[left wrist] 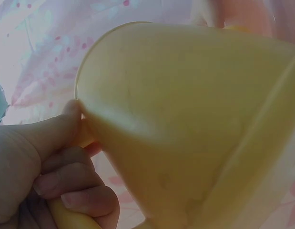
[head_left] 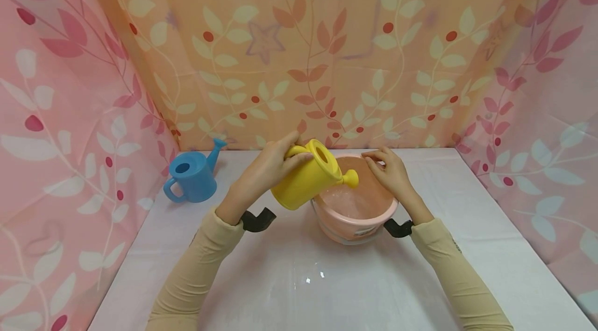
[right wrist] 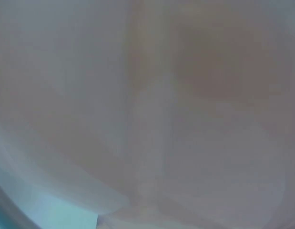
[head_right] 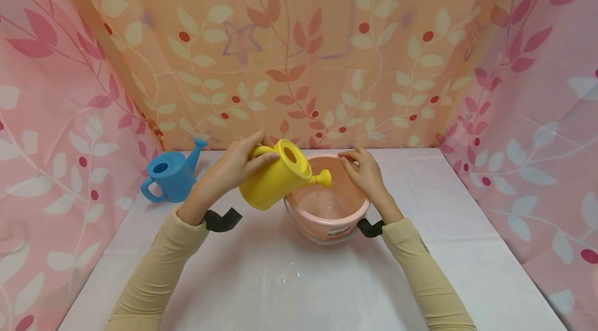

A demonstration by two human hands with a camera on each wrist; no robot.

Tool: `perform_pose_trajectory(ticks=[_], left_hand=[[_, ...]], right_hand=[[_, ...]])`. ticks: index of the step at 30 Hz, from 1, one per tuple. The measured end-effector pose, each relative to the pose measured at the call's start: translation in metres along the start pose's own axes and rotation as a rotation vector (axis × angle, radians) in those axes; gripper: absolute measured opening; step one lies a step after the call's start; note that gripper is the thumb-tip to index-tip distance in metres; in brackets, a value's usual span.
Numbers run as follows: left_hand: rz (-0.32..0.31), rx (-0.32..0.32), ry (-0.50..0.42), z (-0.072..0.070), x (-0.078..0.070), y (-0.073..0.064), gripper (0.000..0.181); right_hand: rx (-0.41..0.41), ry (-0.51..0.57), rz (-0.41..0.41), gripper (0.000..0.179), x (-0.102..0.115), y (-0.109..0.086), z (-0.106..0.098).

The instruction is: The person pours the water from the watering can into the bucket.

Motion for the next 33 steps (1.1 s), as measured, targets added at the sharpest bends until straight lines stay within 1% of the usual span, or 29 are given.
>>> perform_pose_trajectory(ticks=[19, 33], left_hand=[[-0.026, 0.013, 0.003, -0.0006, -0.0020, -0.0004, 0.023], [-0.021, 0.018, -0.007, -0.0003, -0.0008, 0.0003, 0.023]], right_hand=[[0.002, 0.011, 0.005, 0.017, -0.0011, 0.0006, -0.0005], [0.000, 0.004, -0.003, 0.017, 0.0010, 0.0006, -0.0012]])
Point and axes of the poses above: each hand's wrist, its own y-axis towards the middle knuckle, its own z-axis out of the palm, x = y × z, the point moved 3 cm from there along y, towards the middle knuckle, and after that the axes turned 15 degrees about x, right-handed, at the moved point
